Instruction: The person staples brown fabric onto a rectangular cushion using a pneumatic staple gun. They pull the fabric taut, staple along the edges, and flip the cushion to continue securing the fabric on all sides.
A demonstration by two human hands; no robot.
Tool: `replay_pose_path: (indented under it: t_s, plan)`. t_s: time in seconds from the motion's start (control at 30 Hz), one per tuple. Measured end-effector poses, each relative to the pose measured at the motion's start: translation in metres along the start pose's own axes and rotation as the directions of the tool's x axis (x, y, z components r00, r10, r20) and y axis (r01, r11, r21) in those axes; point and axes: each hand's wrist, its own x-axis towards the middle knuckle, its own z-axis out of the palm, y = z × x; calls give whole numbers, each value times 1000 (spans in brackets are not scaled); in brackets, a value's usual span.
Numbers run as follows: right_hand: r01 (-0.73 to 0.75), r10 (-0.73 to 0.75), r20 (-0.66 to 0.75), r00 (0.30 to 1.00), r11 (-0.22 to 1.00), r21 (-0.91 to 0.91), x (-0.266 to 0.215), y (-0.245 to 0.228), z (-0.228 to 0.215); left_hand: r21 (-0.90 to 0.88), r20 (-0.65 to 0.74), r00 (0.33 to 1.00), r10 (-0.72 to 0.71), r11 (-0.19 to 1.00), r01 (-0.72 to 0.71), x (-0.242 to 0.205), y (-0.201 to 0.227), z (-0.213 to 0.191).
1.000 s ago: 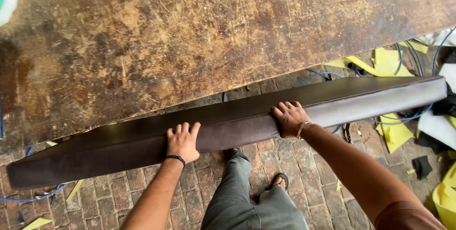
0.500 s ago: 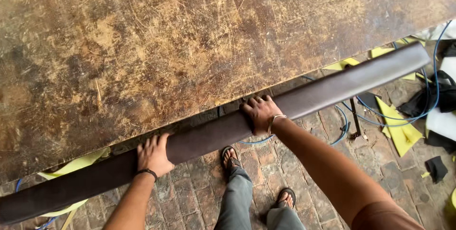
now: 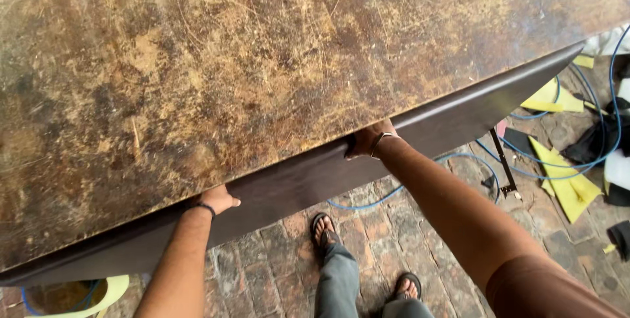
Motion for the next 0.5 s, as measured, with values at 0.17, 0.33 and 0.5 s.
replay_pose_path:
  t_s: [0.17, 0.33, 0.5]
  plan:
    - [-93, 96, -74, 993, 995, 47, 20, 15, 17, -50, -188, 982, -4, 999, -5, 22, -1, 26]
    - [-154, 171, -310, 935, 985, 77, 39, 9, 31, -136, -191, 946, -263, 961, 239, 13, 27, 11]
    - [-107, 121, -294, 948, 992, 64, 45, 6, 31, -200, -311, 910, -274, 955, 219, 11, 41, 5]
